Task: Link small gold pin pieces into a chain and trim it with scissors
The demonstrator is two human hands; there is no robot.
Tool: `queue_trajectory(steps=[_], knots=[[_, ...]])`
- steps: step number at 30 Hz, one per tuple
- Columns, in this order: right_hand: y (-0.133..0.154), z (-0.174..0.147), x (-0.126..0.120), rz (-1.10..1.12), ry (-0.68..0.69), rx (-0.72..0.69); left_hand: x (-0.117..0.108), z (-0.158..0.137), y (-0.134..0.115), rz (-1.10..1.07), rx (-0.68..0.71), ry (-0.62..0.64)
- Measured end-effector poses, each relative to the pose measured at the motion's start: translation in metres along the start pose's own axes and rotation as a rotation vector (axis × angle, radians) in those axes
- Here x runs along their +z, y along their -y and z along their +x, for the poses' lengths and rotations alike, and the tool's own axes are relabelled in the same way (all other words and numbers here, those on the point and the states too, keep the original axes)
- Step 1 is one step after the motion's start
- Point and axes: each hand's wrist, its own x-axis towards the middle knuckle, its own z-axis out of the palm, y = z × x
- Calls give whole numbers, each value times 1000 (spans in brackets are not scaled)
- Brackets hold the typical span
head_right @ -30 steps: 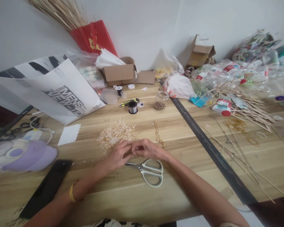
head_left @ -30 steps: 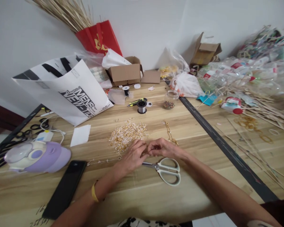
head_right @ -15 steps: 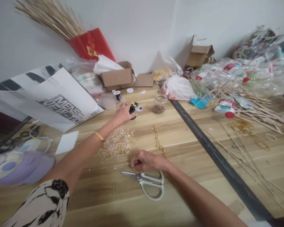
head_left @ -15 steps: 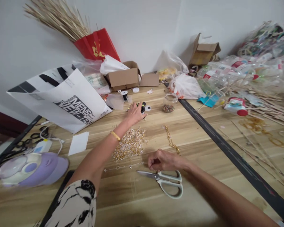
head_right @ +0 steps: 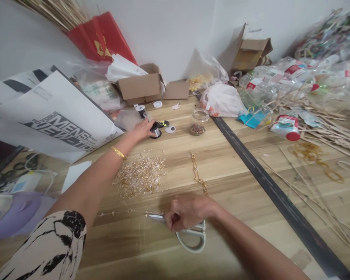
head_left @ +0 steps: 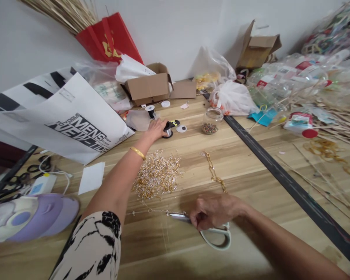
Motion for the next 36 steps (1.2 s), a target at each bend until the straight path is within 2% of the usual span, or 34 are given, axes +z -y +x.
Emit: queue_trajectory(steps=[4,9,13,15,18,20,22,24,28,30,33,36], knots=[[3,2,0,-5,31,5,4,4,0,-35,-99,-41],[7,6,4,41,126,-52,8,16,-2,-128,-104,-16],[10,8,6,134,204,-77,12,18,-5,-152,-163,-102],[11,8,7,189,244,-83,12,17,-7,-163,-95,-124],[11,10,9,239,289,-73,12,13,-9,-209,97,-103],[11,13,10,244,316,-62,13,10,-10,-234,176,-89],[12,15,12,234,326,-49,16,6,-10,-239,174,-107],[13,14,12,227,322,-46,16,-1,-10,-244,122,-179],[12,4,5,190,226,-66,9,-34,-18,-335,43,-369],[9,-3,0,165,170,-54,3,-64,-28,-418,39,-368],[6,-12,-7,154,109,-56,-6,-121,-53,-605,107,-173],[4,-15,-10,151,94,-94,-10,-174,-76,-664,300,52]])
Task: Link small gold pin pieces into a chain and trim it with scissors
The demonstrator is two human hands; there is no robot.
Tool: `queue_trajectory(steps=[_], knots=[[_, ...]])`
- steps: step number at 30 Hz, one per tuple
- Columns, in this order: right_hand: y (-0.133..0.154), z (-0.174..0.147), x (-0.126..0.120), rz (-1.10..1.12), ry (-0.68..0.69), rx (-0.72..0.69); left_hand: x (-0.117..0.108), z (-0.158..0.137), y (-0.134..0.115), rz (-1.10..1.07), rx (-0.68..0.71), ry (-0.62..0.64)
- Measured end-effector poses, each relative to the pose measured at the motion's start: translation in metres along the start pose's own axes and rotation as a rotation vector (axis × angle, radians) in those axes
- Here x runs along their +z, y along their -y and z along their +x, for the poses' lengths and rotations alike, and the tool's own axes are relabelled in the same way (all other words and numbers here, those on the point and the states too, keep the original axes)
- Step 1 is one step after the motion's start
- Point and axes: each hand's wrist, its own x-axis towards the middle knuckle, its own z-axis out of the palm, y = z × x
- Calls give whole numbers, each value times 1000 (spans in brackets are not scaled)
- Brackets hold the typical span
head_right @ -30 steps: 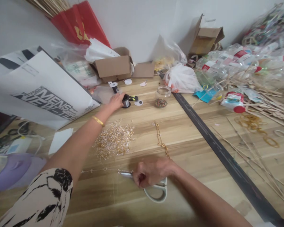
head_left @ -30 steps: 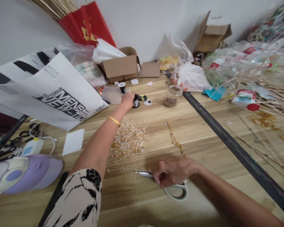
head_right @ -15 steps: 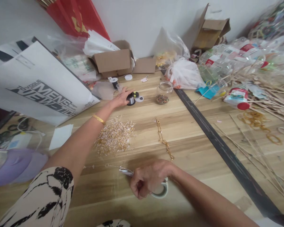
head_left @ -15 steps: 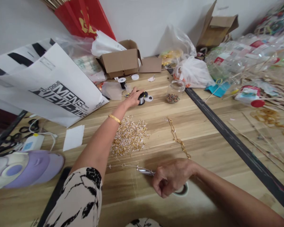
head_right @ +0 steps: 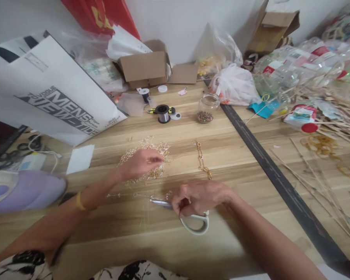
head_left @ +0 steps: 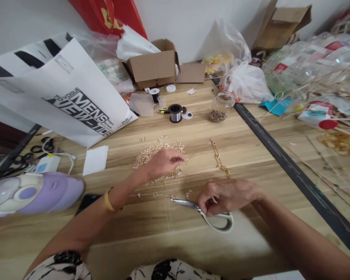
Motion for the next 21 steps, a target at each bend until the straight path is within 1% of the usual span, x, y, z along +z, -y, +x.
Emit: queue_trajectory(steps=[1,2,4,7,11,15,18,21], knots=[[0,0,0,3,3,-8,6,-12,-7,18,58,95],[0,1,0,5,5,-10,12,-21,-12,42,108,153],[1,2,1,10,10,-1,22,-35,-15,118,177,218],[1,4,1,39,20,19,33,-42,-14,333,241,216],[-1,4,-1,104,18,43,37,-36,-16,479,351,201],[-6,3,-3,185,12,88,35,-26,-22,550,511,258],[-12,3,-4,256,14,106,34,-20,-21,524,556,270],[-18,3,-3,287,15,118,34,-13,-17,543,584,281]])
